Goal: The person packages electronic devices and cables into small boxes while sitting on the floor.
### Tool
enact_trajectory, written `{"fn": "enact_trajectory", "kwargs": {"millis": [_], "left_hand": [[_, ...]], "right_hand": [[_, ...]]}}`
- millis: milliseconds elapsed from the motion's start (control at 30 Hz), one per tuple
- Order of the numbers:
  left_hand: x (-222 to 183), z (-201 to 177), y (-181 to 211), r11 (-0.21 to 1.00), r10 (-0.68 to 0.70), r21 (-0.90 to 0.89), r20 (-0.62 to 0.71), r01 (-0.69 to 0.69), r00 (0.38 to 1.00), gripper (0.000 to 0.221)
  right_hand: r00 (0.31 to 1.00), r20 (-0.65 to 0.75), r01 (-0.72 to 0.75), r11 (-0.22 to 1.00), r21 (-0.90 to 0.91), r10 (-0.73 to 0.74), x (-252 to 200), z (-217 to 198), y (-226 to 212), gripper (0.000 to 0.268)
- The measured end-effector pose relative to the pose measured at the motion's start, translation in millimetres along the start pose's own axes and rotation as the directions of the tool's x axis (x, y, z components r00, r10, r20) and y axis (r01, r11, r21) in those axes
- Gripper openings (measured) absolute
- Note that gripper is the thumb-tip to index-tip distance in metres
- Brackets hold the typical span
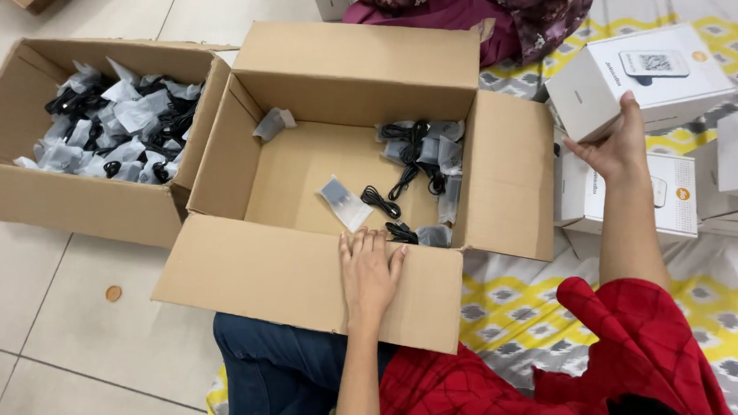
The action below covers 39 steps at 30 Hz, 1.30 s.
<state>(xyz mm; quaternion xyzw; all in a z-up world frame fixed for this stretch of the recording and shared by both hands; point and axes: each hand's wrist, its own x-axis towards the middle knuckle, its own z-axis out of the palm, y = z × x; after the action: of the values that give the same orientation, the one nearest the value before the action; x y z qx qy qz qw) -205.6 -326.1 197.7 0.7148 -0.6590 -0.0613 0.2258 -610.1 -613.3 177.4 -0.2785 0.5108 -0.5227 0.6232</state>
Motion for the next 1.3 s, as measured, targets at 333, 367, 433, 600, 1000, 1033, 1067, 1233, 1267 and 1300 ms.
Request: {"fn": "enact_trajectory", "kwargs": {"millis": [333, 367, 433, 600, 1000, 1033, 1067, 1233, 1267, 1300], "left_hand": [[-0.6, -6.5, 4.5, 1.0, -0.01, -0.014, -0.015, 0.01, 1.0, 0.054], [-0.3, -6.3, 4.7, 1.0, -0.012, -0.016, -0.004, 0.012, 1.0, 0.053], [0.0, -4.3, 4.5, 1.0, -0.017, -0.017, 0.002, 0.017, 1.0, 0.052], [-3.9, -1.4, 2.6, 0.998, -0.012, -0.055, -0.078, 0.007, 0.997, 0.055], [-123.2, -48.2, -77.9, 0.961, -0.228, -0.219, -0.296, 0.166, 0.928, 0.046], [-141.7, -64.7, -85.7, 0.95, -0.292, -0.207, -0.33, 0.233, 0.898, 0.046], [-162.0, -81.7, -94.7, 0.896, -0.43, -0.259, -0.303, 0.361, 0.85, 0.044], [-318.6, -103.0, -155.6, 0.61, -0.787, -0.254, -0.302, 0.75, 0.538, 0.036], [-350.9, -110.0, -161.1, 0.572, -0.797, -0.236, -0.386, 0.785, 0.465, 0.037], [-382.5, -116.3, -165.0, 0.53, -0.794, -0.217, -0.466, 0.819, 0.39, 0.037]], "right_hand": [[0.963, -0.264, 0.132, 0.955, 0.265, -0.06, 163.7, -17.2, 102.9, 0.066], [0.868, -0.491, 0.09, 0.996, 0.025, -0.066, 150.8, -0.9, 98.9, 0.07], [0.725, -0.676, -0.008, 0.98, -0.2, -0.132, 118.2, 33.4, 90.2, 0.078], [0.802, -0.245, 0.396, 0.792, -0.465, -0.545, -3.2, 154.1, 50.3, 0.078], [0.335, 0.905, 0.707, 0.705, -0.057, -0.262, -301.9, 421.8, 221.9, 0.021], [0.274, 0.935, 0.689, 0.725, -0.026, -0.226, -326.6, 435.4, 238.1, 0.021], [0.225, 0.966, 0.641, 0.766, -0.048, -0.127, -353.3, 448.7, 255.9, 0.021], [-0.121, 0.955, 0.627, 0.767, -0.138, 0.271, -470.6, 482.9, 365.7, 0.026], [-0.233, 0.905, 0.708, 0.7, -0.093, 0.357, -486.1, 485.9, 394.2, 0.033], [-0.333, 0.834, 0.775, 0.632, -0.023, 0.439, -501.7, 488.5, 422.9, 0.04]]}}
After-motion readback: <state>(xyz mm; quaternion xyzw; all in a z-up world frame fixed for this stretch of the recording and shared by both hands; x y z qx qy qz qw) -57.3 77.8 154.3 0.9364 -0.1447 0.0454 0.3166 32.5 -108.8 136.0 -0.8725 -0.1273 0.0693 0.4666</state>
